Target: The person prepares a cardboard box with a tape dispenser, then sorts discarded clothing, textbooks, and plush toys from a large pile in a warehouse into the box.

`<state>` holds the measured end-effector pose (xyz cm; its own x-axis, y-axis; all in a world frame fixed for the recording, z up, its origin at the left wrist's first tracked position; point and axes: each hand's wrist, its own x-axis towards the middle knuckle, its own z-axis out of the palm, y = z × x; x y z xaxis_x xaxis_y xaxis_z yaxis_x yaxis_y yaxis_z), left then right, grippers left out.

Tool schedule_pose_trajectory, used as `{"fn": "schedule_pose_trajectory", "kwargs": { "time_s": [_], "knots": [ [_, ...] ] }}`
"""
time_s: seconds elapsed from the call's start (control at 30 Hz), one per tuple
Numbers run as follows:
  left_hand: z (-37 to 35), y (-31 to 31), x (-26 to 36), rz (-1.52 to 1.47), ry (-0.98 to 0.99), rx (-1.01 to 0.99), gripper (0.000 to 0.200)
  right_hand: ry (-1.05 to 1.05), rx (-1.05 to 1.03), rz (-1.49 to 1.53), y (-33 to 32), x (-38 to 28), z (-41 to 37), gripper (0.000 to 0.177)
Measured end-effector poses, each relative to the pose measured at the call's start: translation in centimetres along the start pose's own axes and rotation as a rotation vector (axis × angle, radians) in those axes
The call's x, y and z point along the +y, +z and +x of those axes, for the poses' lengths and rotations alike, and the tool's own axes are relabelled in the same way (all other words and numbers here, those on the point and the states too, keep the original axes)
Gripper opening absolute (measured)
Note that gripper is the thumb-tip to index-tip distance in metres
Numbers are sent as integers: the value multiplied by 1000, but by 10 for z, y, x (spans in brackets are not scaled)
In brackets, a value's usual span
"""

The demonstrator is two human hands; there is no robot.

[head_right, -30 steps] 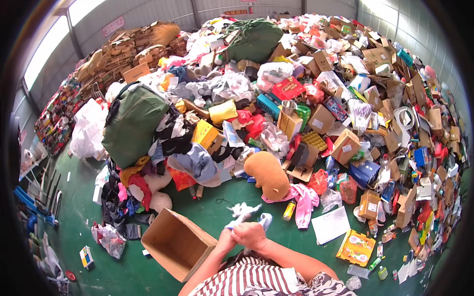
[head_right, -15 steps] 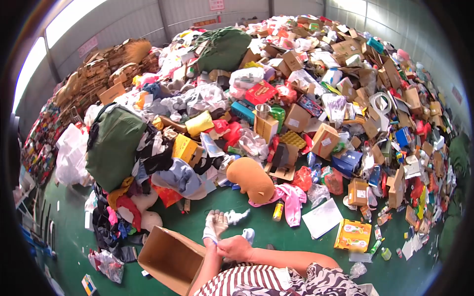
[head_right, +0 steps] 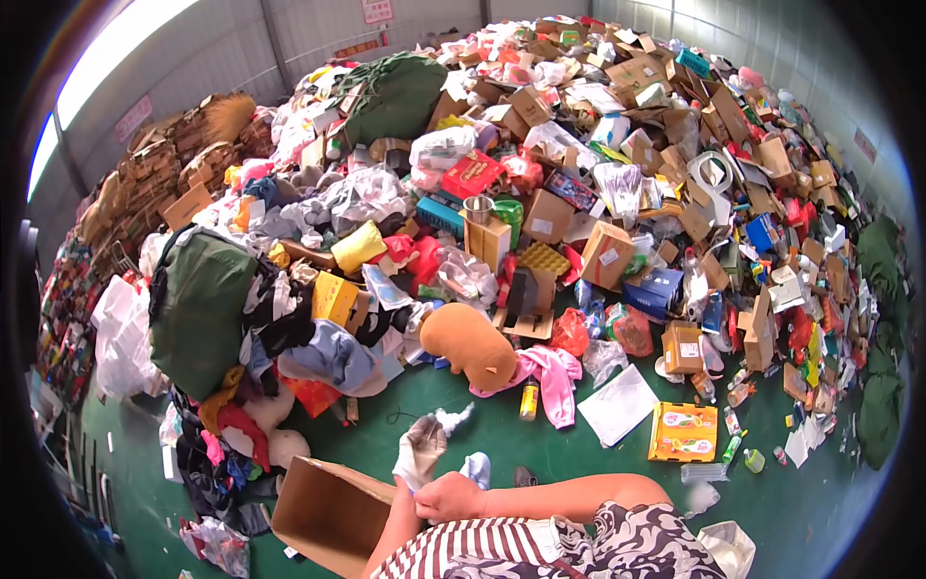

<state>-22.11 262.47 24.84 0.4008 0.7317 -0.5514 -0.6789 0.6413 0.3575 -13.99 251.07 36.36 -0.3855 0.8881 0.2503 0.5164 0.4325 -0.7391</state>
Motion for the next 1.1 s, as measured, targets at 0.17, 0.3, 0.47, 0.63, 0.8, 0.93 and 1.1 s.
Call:
{"fn": "schedule_pose_trajectory", "kwargs": {
  "time_s": [0.17,0.3,0.47,0.63,0.8,0.93,1.1],
  "knots": [
    [-38,30,-19,224,-145,222,21,-61,8,28,5,-2,-6,20],
    [16,-54,-13,85,-222,-213,34,-19,-62,-2,1,-2,-5,20],
    [-25,-7,-42,526,145,-286,34,-43,-162,106,6,-1,-3,22],
    [-28,6,-16,263,-216,262,28,-158,-140,-25,7,11,-8,20],
    [-44,38,-10,224,-198,117,20,-88,-144,111,0,0,2,15],
    [-26,24,-20,55,164,89,24,-133,-135,47,-4,6,-3,17],
    [-39,38,-25,273,-6,-77,86,-153,-168,100,-4,2,-4,17]
  ]
}}
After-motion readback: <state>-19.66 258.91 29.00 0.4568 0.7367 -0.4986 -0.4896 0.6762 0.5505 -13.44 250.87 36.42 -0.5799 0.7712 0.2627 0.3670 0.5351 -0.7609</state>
